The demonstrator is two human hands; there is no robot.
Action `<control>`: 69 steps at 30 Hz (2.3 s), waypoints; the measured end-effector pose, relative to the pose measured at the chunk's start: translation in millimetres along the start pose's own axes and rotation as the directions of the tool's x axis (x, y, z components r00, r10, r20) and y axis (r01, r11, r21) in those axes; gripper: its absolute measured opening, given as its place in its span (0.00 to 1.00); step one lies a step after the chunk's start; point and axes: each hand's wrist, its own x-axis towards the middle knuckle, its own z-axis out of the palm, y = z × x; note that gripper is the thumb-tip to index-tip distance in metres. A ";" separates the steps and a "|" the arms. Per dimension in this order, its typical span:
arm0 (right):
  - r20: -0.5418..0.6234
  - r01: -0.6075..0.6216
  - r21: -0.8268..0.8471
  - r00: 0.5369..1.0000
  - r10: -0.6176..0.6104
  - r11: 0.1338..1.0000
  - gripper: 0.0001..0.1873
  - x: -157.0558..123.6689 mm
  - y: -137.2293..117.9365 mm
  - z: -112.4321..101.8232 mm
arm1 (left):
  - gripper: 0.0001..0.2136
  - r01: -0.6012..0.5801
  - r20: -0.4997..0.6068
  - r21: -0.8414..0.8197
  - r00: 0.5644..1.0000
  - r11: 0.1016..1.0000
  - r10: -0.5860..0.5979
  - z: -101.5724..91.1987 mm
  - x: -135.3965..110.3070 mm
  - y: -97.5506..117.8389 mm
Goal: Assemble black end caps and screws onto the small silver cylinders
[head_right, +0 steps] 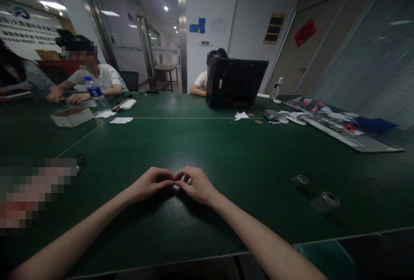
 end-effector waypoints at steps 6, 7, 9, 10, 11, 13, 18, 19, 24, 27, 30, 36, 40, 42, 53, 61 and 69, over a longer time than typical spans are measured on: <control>0.024 0.111 -0.111 0.994 -0.109 0.988 0.04 -0.8 0.6 1.2 | 0.09 0.012 0.023 -0.015 1.000 1.000 -0.012 0.6 -0.4 3.4; 0.033 0.122 -0.124 0.992 -0.118 0.985 0.05 -1.1 1.1 1.5 | 0.09 0.014 0.025 -0.014 1.000 1.000 -0.014 0.8 -0.4 3.2; 0.042 0.138 -0.143 0.990 -0.134 0.980 0.06 -1.5 2.0 1.9 | 0.08 0.015 0.027 -0.007 1.000 1.000 -0.015 1.3 -0.3 2.3; 0.045 0.147 -0.150 0.989 -0.142 0.978 0.06 -1.6 2.4 2.0 | 0.08 0.015 0.026 -0.004 1.000 1.000 -0.015 1.5 -0.2 1.7; 0.046 0.154 -0.155 0.988 -0.149 0.976 0.06 -1.6 2.5 2.0 | 0.08 0.016 0.025 -0.002 1.000 1.000 -0.015 1.7 -0.2 1.1; 0.048 0.162 -0.164 0.987 -0.156 0.973 0.07 -1.6 2.4 2.0 | 0.09 0.019 0.024 0.004 1.000 1.000 -0.019 2.1 -0.1 0.2; 0.065 0.150 -0.169 0.988 -0.141 0.974 0.08 -1.6 2.3 2.0 | 0.09 0.024 0.029 0.008 0.999 1.000 -0.024 1.9 0.1 1.4; 0.068 0.149 -0.170 0.988 -0.139 0.974 0.09 -1.6 2.4 2.0 | 0.09 0.023 0.029 0.007 0.999 1.000 -0.023 1.8 0.0 2.1; 0.072 0.146 -0.177 0.988 -0.135 0.973 0.08 -1.5 0.6 1.0 | 0.09 0.049 0.034 0.018 0.998 0.999 -0.050 1.7 -0.6 5.9; 0.070 0.139 -0.175 0.989 -0.129 0.975 0.07 -1.6 -2.2 0.1 | 0.09 0.052 0.034 0.022 0.998 0.998 -0.053 1.9 -0.8 6.2; 0.065 0.132 -0.156 0.990 -0.123 0.979 0.06 -1.6 -3.3 -0.4 | 0.09 0.039 0.028 0.019 0.999 0.999 -0.040 1.7 -0.9 5.8; 0.046 0.102 -0.147 0.994 -0.096 0.984 0.05 -1.8 1.2 0.9 | 0.09 0.047 0.037 0.006 0.998 0.999 -0.047 -1.1 -1.6 9.4; 0.036 0.063 -0.183 0.998 -0.057 0.981 0.05 -2.6 1.2 1.0 | 0.09 0.038 0.038 0.023 0.999 0.999 -0.039 -1.4 -1.8 9.5; 0.035 0.049 -0.201 0.998 -0.043 0.978 0.05 -2.9 -0.1 0.5 | 0.09 0.033 0.034 0.037 0.999 0.999 -0.034 -0.8 -1.7 7.9; 0.022 0.015 -0.185 1.000 -0.011 0.983 0.04 -2.2 3.4 0.6 | 0.08 0.020 0.010 0.032 1.000 0.999 -0.020 -2.0 -2.1 8.3; 0.025 0.007 -0.169 1.000 -0.003 0.986 0.04 -2.0 1.6 -0.4 | 0.09 0.046 0.020 0.033 0.999 0.998 -0.046 -3.0 -3.2 10.7; 0.020 0.044 -0.093 0.999 -0.042 0.995 0.05 -1.1 -2.3 -3.0 | 0.10 0.025 0.017 0.016 1.000 1.000 -0.025 -0.6 -2.1 5.4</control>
